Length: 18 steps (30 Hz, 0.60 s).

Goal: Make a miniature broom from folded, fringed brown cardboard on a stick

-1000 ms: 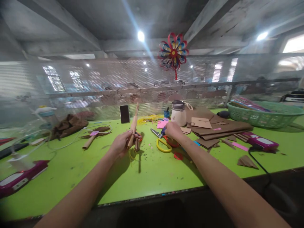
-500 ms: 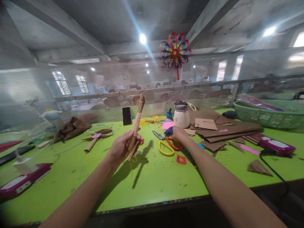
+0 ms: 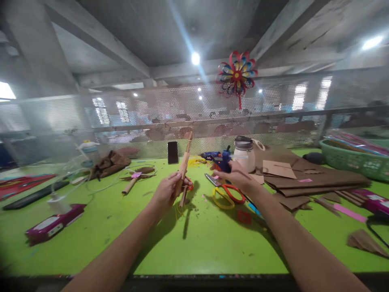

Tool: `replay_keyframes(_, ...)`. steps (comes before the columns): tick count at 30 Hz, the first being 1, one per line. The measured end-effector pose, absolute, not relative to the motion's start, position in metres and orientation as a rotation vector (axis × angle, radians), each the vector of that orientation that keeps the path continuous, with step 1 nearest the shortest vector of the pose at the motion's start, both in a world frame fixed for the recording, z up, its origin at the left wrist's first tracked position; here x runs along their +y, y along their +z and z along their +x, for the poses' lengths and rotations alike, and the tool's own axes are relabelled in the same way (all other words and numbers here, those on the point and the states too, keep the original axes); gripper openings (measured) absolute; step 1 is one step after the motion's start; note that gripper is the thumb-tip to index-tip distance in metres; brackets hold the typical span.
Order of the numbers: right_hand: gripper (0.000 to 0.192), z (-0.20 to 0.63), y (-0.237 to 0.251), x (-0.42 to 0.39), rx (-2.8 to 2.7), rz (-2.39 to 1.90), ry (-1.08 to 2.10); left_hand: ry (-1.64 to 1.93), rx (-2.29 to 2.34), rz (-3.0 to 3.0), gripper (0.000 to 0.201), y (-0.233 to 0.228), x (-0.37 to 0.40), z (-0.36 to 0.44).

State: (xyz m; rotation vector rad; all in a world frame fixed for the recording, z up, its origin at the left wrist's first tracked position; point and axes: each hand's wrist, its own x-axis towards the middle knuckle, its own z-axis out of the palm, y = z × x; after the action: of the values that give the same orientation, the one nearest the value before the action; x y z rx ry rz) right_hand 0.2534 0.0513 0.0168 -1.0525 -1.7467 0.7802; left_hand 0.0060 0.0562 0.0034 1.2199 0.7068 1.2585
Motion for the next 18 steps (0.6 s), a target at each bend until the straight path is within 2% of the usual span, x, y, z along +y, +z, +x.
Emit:
replay_keyframes(2,0.037,0.241,0.020,0.036,-1.726,-0.843,1.025,1.280,0.723,1.214,0.017,0.002,0.057,0.007)
replay_keyframes(5,0.030,0.230,0.017,0.026,-1.646,-0.758,1.189,1.317,0.710,1.232,0.019,0.002,0.057,0.008)
replay_keyframes(9,0.035,0.224,0.007,0.032,-1.494,-0.681,1.373,1.310,0.696,1.227,0.021,0.003,0.053,0.011)
replay_keyframes(18,0.036,0.219,0.007,0.031,-1.419,-0.700,1.355,1.272,0.659,1.244,0.025,0.006,0.043,0.015)
